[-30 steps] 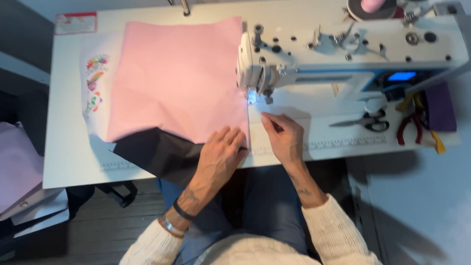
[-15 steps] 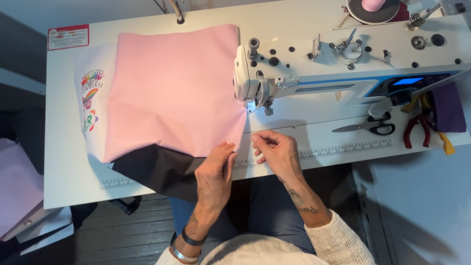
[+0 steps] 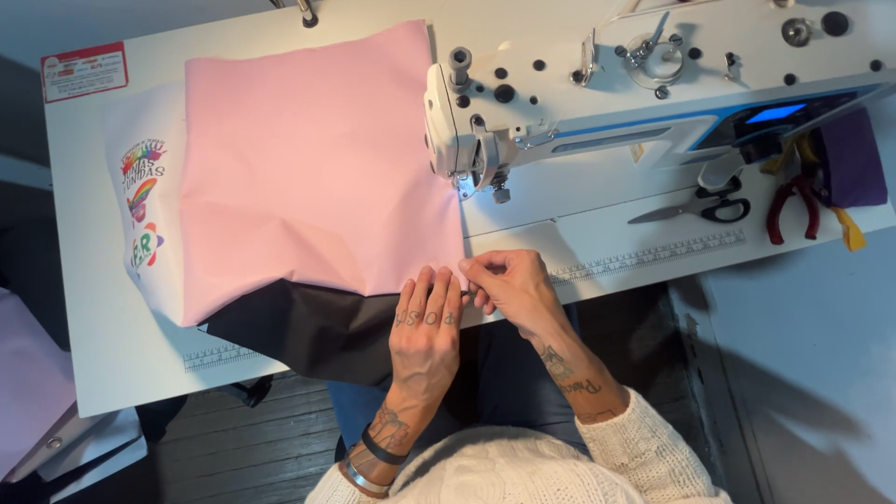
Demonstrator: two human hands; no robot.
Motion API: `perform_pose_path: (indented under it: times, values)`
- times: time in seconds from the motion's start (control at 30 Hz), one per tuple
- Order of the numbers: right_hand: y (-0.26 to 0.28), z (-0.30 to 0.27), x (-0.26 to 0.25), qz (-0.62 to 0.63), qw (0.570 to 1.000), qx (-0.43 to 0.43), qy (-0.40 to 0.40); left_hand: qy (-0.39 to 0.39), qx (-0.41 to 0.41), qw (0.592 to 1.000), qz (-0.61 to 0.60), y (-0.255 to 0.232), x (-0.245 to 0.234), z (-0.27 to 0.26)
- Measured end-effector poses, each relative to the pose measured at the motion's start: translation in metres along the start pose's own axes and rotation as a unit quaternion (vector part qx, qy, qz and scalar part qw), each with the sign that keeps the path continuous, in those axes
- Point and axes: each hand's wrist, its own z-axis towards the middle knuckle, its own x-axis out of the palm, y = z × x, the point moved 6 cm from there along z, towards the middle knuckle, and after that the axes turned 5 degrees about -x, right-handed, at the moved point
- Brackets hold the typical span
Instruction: Sewing pink fabric pieces using an industrial sewing machine.
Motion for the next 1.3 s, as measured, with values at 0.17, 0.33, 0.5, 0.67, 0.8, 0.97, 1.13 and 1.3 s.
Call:
perform_pose_path:
  times: [0.17,0.33,0.5,0.67,0.8,0.97,1.13,1.3]
  values:
    - [0.011,-0.001,0.001,-0.104,0.994,-0.014,0.000,0.004,0.025,1.000,0.018,0.000,0.000,0.002]
    - [0.006,-0.002,0.002,-0.146,0.989,-0.016,0.000,0.065,-0.001,0.996,-0.054,0.011,-0.008,0.013]
    - [-0.002,0.003,0.003,-0.101,0.993,-0.051,-0.010,0.016,0.020,1.000,0.018,0.005,-0.007,0.017]
    - [0.004,-0.004,-0.005,-0.012,0.999,-0.031,0.005,-0.008,0.020,1.000,-0.005,0.008,-0.005,0.014]
    - [-0.007,-0.003,-0.012,-0.002,0.999,-0.035,0.009,-0.028,0.022,0.999,0.017,0.006,-0.010,0.015]
    - [-0.006,-0.007,-0.008,0.017,0.999,-0.039,0.021,-0.035,0.027,0.999,0.030,-0.001,-0.010,0.017]
    - [-0.003,-0.009,-0.001,0.002,0.999,-0.043,0.032,-0.036,0.025,0.998,0.046,-0.006,-0.013,0.014]
    - [0.002,-0.009,-0.001,-0.073,0.997,-0.029,0.008,-0.031,0.051,0.998,0.033,-0.008,-0.008,0.009]
